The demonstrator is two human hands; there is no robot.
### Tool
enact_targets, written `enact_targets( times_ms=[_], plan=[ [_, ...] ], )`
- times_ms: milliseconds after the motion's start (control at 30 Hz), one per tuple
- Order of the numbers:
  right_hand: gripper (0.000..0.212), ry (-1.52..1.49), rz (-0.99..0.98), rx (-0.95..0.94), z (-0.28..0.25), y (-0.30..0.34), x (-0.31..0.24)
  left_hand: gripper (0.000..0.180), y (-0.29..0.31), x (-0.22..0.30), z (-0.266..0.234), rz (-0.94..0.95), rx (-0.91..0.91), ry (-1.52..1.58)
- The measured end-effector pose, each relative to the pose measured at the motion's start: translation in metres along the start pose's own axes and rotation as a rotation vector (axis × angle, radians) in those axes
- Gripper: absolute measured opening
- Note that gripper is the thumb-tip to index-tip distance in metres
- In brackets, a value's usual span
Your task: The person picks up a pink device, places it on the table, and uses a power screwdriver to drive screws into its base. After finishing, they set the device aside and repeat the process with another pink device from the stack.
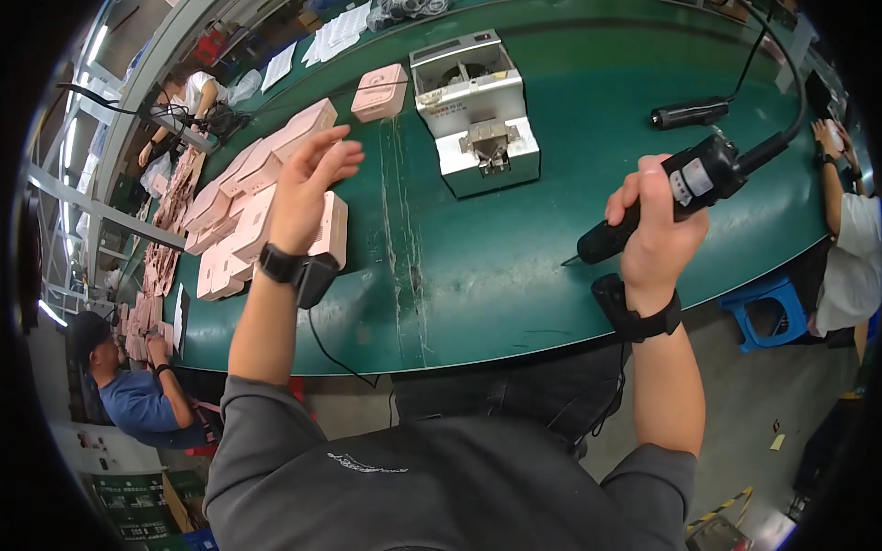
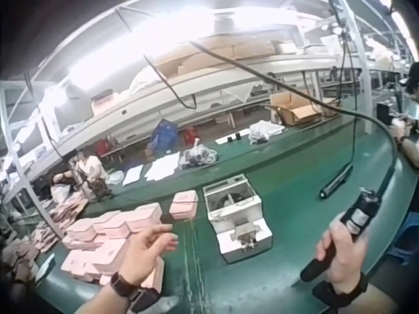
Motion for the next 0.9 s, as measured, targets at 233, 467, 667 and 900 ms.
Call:
enact_targets(
  times_ms=[233, 467, 667, 900],
  plan=[
    [0.016, 0.012, 0.016, -0.028, 0.006, -0.008, 0.006, 0.024, 0.070, -0.013, 0.006, 0.169, -0.338, -0.783],
    [0.016, 0.067, 0.007, -0.057, 0.014, -0.004, 0.007, 0.014, 0.098, -0.037, 0.033, 0.346, -0.454, -1.294],
    [0.015, 0.055, -0.040, -0.075, 0.013, 0.002, 0.000, 0.005, 0.089, -0.032, 0.043, 0.378, -0.488, -1.403],
    [0.013, 0.103, -0.063, -0.097, 0.025, 0.005, -0.002, 0.014, -0.029, 0.050, 0.036, 0.422, 0.026, -0.587]
  ],
)
Point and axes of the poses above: each hand's wrist, its own y-axis away from the middle knuckle, its own z-axis out of the palm, x = y × z, the point moved 4 cm from there along -y, towards the middle knuckle, and after that the axes turned 7 degrees about -y, right-handed, at the moved point
